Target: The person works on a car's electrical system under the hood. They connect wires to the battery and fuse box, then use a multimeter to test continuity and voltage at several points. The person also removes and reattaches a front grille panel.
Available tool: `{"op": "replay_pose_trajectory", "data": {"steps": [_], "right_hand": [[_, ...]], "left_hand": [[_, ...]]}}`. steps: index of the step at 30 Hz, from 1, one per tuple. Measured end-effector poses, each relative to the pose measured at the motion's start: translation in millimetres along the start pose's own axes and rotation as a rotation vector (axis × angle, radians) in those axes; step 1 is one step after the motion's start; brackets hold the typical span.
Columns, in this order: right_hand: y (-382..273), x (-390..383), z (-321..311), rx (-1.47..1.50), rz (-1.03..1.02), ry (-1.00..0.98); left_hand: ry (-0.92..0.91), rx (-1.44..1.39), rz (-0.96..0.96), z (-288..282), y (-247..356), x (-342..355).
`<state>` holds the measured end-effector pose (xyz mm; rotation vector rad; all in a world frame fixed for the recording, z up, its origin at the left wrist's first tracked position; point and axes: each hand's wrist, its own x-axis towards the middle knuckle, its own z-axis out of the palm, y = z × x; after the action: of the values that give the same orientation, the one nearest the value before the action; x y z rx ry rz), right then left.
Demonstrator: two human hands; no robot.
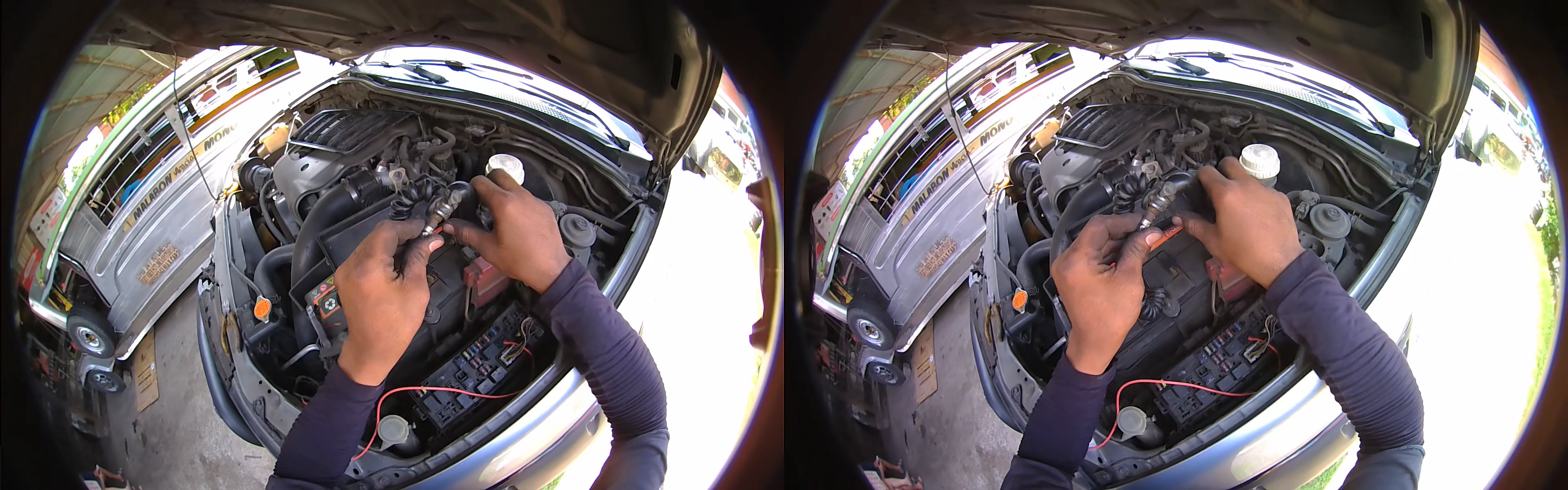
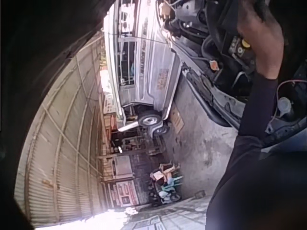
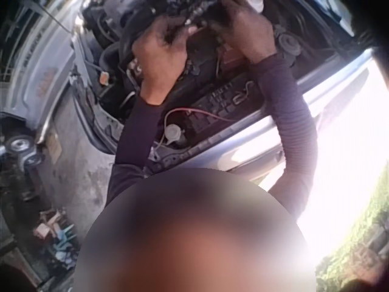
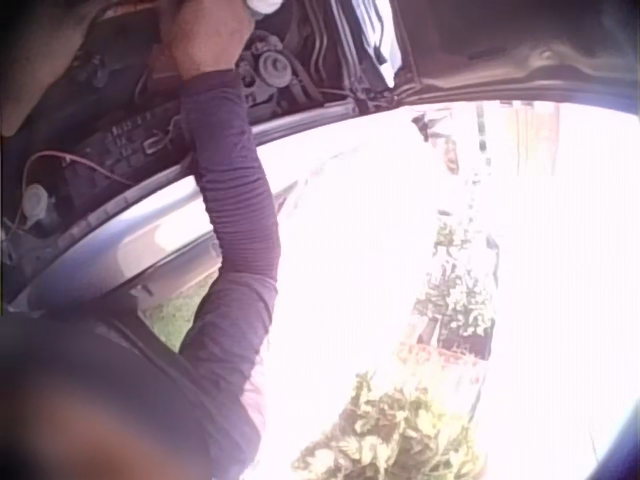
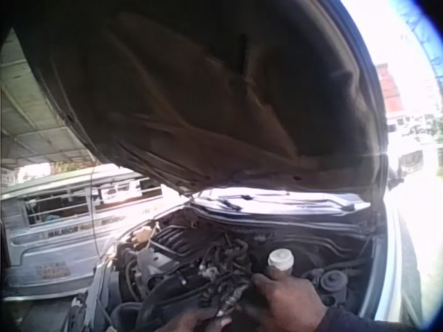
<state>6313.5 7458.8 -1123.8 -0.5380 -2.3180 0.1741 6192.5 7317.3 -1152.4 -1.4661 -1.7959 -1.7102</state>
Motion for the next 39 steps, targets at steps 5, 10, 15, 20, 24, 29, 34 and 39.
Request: {"op": "replay_pose_trajectory", "data": {"steps": [5, 10, 15, 20, 24, 29, 34, 39], "right_hand": [[7, -1, -17, 0.247, -0.283, 0.094], [-5, 1, -10, 0.186, -0.218, 0.033], [1, 2, -5, 0.159, -0.273, 0.118], [10, 5, -7, 0.188, -0.336, 0.103], [12, 6, -6, 0.180, -0.298, 0.127], [8, 6, -1, 0.190, -0.310, 0.151], [5, 6, 4, 0.175, -0.323, 0.150], [9, 6, 2, 0.150, -0.346, 0.155]], "left_hand": [[0.017, -0.056, 0.017, 2, 2, -1], [0.001, -0.039, -0.038, -7, -3, -3], [0.021, -0.133, -0.128, -6, -6, -3], [0.062, -0.100, -0.128, 1, -4, 1], [0.020, -0.133, -0.139, -3, -4, 2], [0.052, -0.165, -0.277, 5, 9, 4], [0.000, -0.189, -0.237, 5, 5, 3], [0.024, -0.033, -0.087, -2, -9, 0]]}}
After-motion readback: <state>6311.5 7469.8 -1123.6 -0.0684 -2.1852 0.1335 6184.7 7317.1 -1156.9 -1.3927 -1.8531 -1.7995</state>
